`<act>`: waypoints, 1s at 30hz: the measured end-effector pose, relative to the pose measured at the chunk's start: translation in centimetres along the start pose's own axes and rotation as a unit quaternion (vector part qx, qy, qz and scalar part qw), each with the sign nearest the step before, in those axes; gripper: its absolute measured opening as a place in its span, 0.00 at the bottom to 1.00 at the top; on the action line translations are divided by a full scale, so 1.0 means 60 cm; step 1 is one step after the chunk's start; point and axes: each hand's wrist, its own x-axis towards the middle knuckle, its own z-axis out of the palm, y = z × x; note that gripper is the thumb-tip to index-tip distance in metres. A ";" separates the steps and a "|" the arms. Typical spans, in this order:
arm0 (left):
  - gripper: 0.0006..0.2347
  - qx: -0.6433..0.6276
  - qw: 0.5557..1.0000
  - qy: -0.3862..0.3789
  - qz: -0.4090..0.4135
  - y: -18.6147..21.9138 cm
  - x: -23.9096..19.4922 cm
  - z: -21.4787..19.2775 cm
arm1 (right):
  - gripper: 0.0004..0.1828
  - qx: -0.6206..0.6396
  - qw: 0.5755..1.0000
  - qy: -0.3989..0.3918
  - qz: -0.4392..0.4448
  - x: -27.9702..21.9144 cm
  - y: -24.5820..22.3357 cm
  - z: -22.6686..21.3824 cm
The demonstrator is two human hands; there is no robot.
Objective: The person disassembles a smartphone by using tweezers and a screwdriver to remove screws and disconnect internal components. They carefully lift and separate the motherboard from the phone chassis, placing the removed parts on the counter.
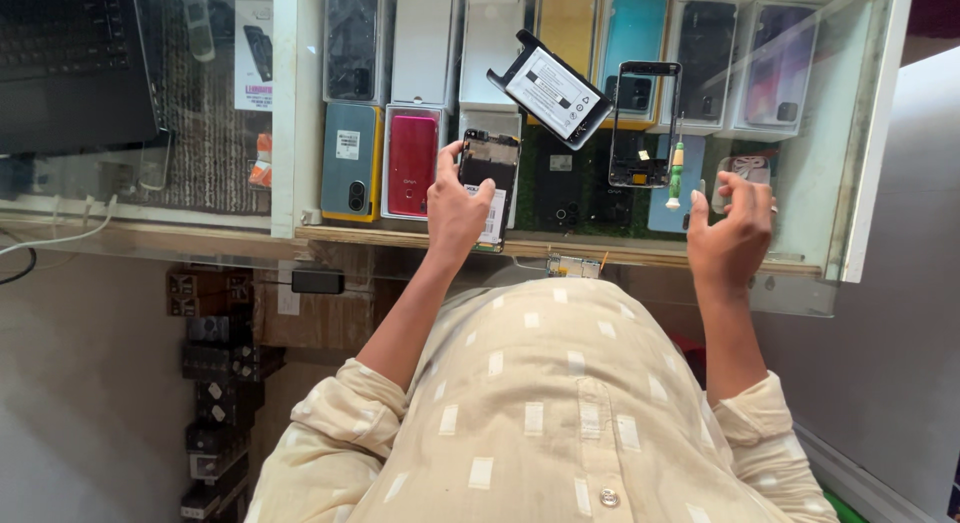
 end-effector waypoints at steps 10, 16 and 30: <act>0.42 0.153 0.985 0.040 0.068 0.002 -0.017 0.022 | 0.30 0.124 0.934 -0.304 -0.144 -0.060 -0.121 -0.008; 0.43 0.201 0.977 0.024 0.068 0.002 -0.016 0.015 | 0.27 0.089 0.935 -0.295 -0.177 -0.054 -0.131 -0.011; 0.03 -0.156 0.942 -0.191 0.225 0.179 -0.124 -0.040 | 0.11 0.349 0.871 -0.318 0.136 -0.047 -0.079 0.042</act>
